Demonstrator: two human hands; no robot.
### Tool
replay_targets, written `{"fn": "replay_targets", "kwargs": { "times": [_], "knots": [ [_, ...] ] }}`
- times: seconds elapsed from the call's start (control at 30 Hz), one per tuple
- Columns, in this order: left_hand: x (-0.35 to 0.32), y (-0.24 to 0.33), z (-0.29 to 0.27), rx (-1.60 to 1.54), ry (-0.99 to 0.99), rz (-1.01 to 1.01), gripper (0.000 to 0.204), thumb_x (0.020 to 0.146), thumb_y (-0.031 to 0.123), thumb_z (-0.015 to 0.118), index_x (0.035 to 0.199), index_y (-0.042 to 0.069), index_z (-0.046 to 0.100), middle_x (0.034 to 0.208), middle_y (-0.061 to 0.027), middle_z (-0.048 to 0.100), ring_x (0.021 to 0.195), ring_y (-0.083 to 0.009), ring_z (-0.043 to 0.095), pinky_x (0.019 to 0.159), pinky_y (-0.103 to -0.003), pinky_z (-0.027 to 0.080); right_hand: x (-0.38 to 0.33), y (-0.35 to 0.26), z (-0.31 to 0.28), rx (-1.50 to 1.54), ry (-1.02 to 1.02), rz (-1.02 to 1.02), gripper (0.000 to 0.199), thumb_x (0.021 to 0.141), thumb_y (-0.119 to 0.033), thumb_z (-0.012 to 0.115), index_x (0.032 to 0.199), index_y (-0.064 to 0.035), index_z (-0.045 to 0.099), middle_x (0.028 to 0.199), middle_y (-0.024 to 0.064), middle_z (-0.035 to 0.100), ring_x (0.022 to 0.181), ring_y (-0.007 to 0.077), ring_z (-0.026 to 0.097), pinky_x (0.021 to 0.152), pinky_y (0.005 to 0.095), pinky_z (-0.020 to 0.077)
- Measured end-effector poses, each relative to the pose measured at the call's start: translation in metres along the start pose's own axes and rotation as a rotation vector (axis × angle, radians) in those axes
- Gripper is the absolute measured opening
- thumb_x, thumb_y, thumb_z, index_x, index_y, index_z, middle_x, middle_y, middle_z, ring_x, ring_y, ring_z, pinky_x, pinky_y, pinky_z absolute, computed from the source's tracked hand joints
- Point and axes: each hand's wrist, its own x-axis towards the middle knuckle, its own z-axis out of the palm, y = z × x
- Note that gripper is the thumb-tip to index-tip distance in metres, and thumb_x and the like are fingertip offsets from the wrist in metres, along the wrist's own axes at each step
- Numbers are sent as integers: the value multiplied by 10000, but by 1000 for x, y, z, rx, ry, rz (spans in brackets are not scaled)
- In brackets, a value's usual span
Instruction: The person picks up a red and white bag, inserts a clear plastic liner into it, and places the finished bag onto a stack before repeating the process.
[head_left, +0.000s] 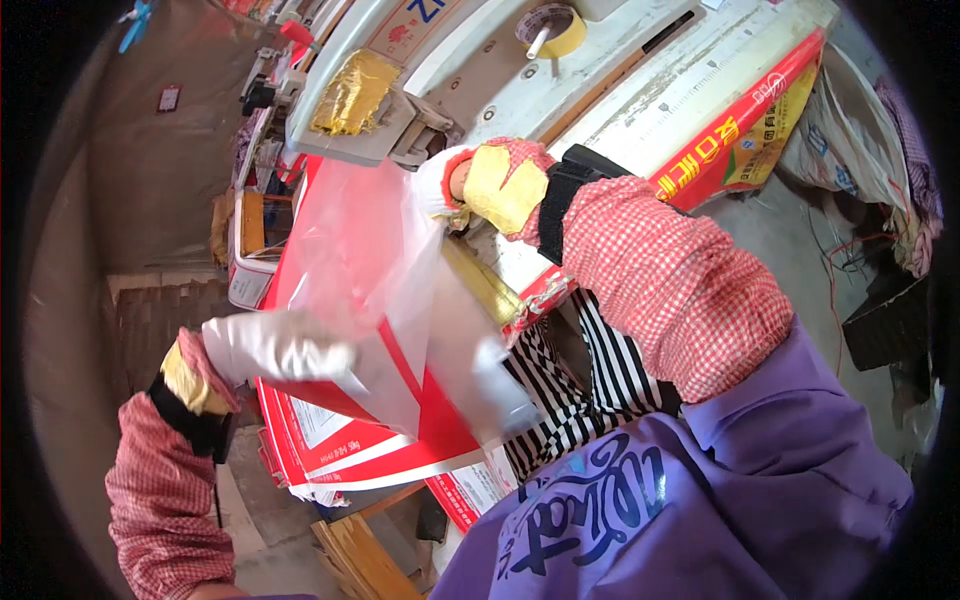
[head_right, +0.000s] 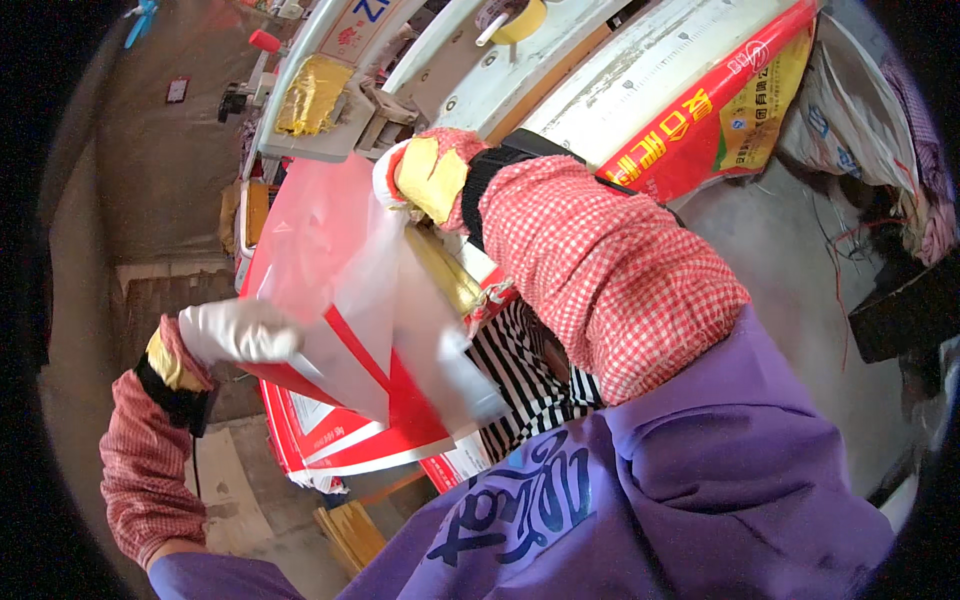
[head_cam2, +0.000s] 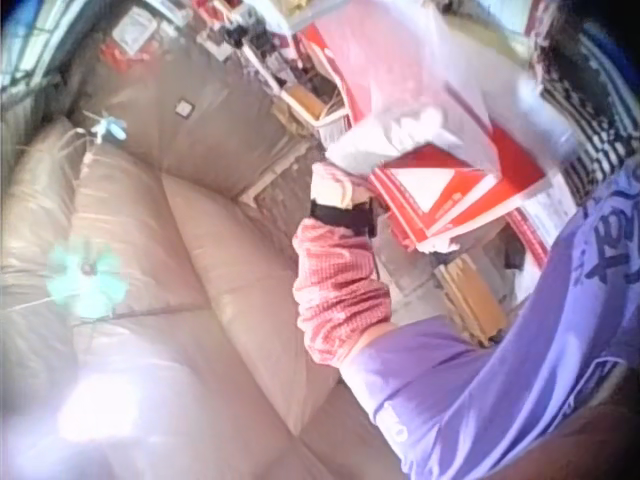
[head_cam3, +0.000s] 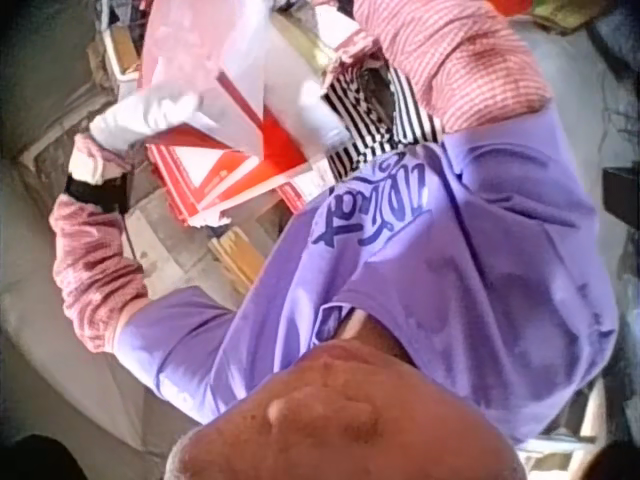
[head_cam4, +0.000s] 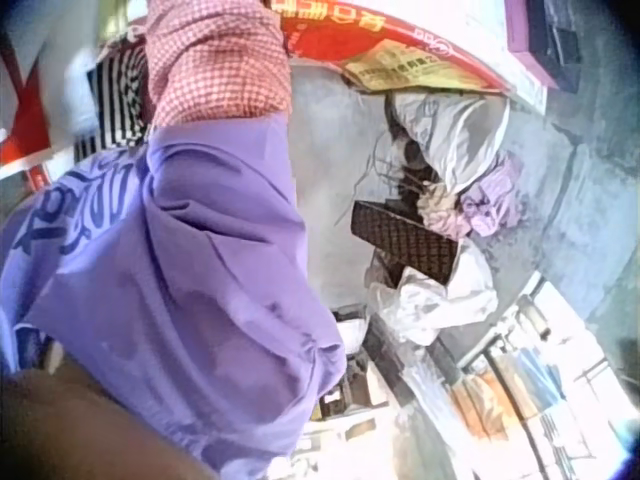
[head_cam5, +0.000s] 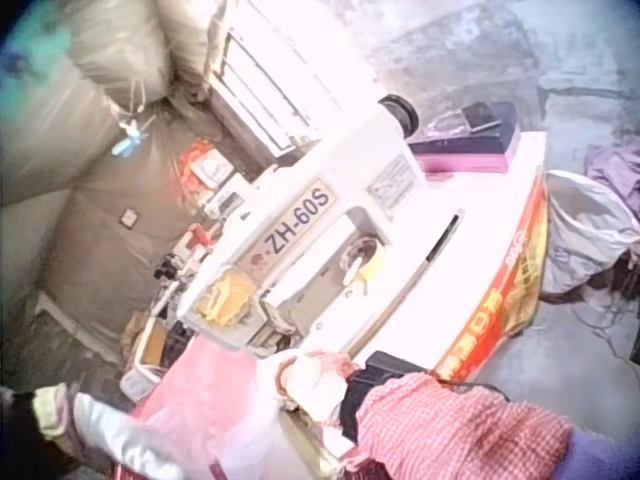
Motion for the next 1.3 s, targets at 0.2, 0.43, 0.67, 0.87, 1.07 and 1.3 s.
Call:
{"fn": "replay_targets", "kwargs": {
  "times": [0.2, 0.43, 0.67, 0.87, 1.07, 1.3],
  "knots": [
    [-29, 22, 75, 880, -89, -100, 284, 720, 320, 601, 730, 43, 665, 658, -103, 619, 652, -261, 619, 570, -364, 491, -80, -16, 12, 264, 169, 164, 133, 687, -173, 591, 774, -88, 644, 748, 136, 621, 660, 257, 612, 607, 347, 492],
    [61, 101, 153, 962, 205, 862, 100, 587, 174, 578, 525, 96, 576, 533, -47, 551, 507, -222, 567, 436, -343, 431, -70, -57, 86, 230, 323, 343, 149, 786, -141, 477, 714, -68, 585, 634, 87, 592, 603, 273, 591, 561, 387, 489],
    [23, 98, 107, 718, 168, 384, 91, 647, 196, 594, 656, 105, 596, 533, -57, 554, 527, -233, 599, 429, -355, 446, -115, -101, 86, 0, 370, 607, 207, 798, -124, 452, 912, -44, 605, 708, 112, 585, 655, 246, 611, 414, 401, 447],
    [42, 87, 105, 1065, 306, 680, 47, 601, 124, 615, 603, 77, 619, 476, -49, 520, 492, -233, 574, 411, -341, 433, -79, -82, 49, 258, 258, 750, 224, 858, -201, 432, 937, -87, 609, 817, 93, 626, 717, 252, 632, 548, 375, 486],
    [56, 81, 29, 1120, 117, 38, 363, 703, 419, 598, 663, 62, 647, 597, -90, 596, 596, -283, 593, 587, -374, 467, 34, -107, 71, 80, 420, 750, 205, 815, -196, 478, 885, -66, 620, 776, 87, 617, 675, 234, 615, 559, 369, 481],
    [-30, 43, 7, 1415, 293, -424, 230, 639, 280, 709, 721, 67, 677, 829, -123, 593, 775, -279, 565, 705, -339, 476, 24, -49, 138, -103, 570, 725, 190, 764, -191, 532, 825, -41, 632, 729, 81, 605, 626, 214, 596, 571, 361, 475]
  ]
}}
